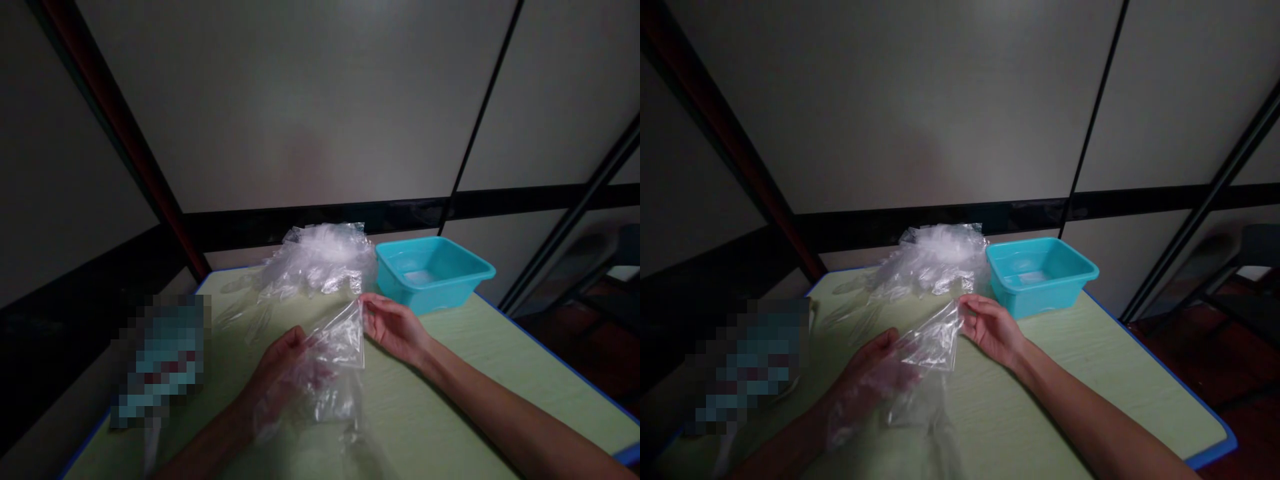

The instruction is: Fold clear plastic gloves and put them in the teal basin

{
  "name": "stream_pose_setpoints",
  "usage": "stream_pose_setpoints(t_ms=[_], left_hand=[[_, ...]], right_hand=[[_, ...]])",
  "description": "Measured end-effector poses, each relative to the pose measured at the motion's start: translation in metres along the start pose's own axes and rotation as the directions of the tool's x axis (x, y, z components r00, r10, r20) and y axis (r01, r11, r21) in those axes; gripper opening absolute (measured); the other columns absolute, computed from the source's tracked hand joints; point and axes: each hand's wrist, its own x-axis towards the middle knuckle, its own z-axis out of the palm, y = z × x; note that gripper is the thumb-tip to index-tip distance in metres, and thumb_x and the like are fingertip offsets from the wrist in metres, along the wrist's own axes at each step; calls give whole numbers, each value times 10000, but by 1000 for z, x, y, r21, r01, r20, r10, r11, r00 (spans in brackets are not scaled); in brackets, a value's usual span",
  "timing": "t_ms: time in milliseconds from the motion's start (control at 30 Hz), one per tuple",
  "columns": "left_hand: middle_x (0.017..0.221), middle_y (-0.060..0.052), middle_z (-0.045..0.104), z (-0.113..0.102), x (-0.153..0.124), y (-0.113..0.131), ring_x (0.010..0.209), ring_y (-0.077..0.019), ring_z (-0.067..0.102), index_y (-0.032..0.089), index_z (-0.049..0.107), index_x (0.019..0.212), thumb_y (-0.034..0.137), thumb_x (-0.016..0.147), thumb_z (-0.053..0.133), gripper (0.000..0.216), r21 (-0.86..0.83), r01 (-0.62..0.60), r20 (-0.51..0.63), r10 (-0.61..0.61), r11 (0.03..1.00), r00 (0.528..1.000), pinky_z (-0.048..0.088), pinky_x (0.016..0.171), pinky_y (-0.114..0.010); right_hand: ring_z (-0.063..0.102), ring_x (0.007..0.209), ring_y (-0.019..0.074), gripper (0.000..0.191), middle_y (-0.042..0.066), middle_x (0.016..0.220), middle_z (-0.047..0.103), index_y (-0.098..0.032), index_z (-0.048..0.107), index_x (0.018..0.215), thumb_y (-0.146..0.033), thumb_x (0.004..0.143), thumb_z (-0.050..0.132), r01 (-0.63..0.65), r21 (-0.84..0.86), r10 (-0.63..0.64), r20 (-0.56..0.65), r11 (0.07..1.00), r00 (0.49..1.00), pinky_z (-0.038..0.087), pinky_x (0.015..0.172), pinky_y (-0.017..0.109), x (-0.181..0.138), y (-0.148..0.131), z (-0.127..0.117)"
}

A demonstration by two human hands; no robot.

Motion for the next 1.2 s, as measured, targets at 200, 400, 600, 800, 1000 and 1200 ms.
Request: stream_pose_setpoints(t_ms=[200, 400, 600, 800, 1000, 1200], left_hand=[[728, 9, 672, -2, -3, 7, 342, -99, 555, 200, 401, 698, 323, 668, 659, 288, 58, -36, -27, 37, 998, 999, 396, 318, -178], [677, 16, 650, -9, 0, 13, 314, -62, 463, 201, 398, 691, 412, 694, 585, 282, 329, -66, -154, 122, 942, 981, 344, 293, -160], [406, 99, 461, -18, 4, 18, 275, -47, 316, 206, 408, 642, 366, 683, 586, 243, 516, -86, -218, 228, 852, 949, 174, 287, -133], [415, 102, 437, -23, 8, 13, 365, -92, 407, 210, 452, 706, 336, 639, 617, 218, 679, -150, -223, 397, 719, 890, 273, 378, -169], [500, 94, 468, -27, 5, 9, 405, -113, 438, 216, 478, 815, 300, 667, 620, 221, 814, -152, -181, 493, 561, 851, 306, 427, -201], [631, 69, 487, -30, 4, 11, 441, -131, 422, 233, 470, 858, 272, 666, 618, 246, 905, -108, -176, 595, 411, 784, 313, 481, -244]], right_hand=[[616, 611, 67, 212, 8, 790, 668, -133, 626, 857, -18, 683, 584, -8, -84, 10, 27, 996, 1000, 506, 570, 151, 0, 1, -3], [543, 491, 28, 305, 8, 780, 670, -123, 649, 888, -5, 612, 594, -29, -227, 33, 15, 973, 999, 428, 433, 103, 0, -8, -6], [515, 524, 22, 391, -28, 790, 651, -184, 621, 990, -70, 616, 634, 31, -508, -88, -87, 861, 992, 406, 480, 116, 1, -20, -12], [512, 593, 108, 345, 7, 753, 617, -158, 613, 980, -128, 636, 604, 73, -865, -260, -69, 497, 963, 420, 579, 248, 5, -14, -20], [538, 826, 197, 424, 72, 968, 597, -180, 612, 996, 0, 637, 480, 47, -999, -295, 45, -2, 954, 393, 775, 321, -6, -11, -17], [432, 1083, 279, 554, 129, 1202, 484, -152, 548, 1114, 52, 616, 420, 80, -936, -273, 180, -342, 945, 340, 915, 431, -13, -13, -5]])
